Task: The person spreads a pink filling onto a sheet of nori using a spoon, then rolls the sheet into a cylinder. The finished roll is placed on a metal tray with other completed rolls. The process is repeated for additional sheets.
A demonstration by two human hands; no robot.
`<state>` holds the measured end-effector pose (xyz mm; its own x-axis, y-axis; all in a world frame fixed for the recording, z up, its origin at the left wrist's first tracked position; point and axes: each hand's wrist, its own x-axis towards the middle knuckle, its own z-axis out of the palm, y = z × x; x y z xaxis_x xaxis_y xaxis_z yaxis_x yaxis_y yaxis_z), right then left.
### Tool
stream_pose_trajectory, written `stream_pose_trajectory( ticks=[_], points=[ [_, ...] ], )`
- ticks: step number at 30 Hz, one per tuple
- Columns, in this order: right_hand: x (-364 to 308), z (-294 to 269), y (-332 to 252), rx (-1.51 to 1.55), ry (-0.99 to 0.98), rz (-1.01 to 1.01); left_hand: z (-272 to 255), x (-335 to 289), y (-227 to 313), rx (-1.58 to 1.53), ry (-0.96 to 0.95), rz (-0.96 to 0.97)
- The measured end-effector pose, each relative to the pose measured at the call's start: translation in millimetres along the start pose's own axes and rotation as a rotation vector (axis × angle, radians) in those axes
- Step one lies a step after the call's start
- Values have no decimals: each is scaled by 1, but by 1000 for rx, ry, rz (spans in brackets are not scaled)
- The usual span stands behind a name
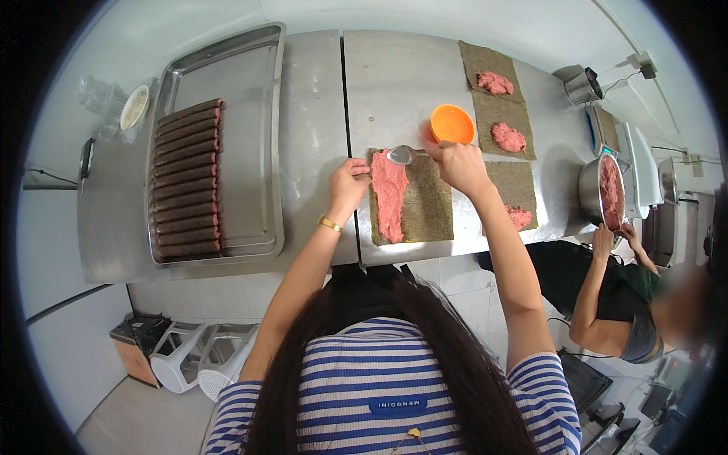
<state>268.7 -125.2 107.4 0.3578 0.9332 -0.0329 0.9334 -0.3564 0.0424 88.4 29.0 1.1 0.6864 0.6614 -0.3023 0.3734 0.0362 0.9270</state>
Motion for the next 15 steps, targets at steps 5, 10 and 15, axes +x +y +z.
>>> stream_pose_trajectory(
  ticks=[5,10,15],
  points=[
    [16,-24,6,-59,15,-46,1,8,-1,-45,25,51],
    [32,-21,-10,-97,6,-205,0,8,1,-14,0,21],
    [45,-13,-11,-62,-19,-135,-1,6,3,-3,9,37]
  ],
)
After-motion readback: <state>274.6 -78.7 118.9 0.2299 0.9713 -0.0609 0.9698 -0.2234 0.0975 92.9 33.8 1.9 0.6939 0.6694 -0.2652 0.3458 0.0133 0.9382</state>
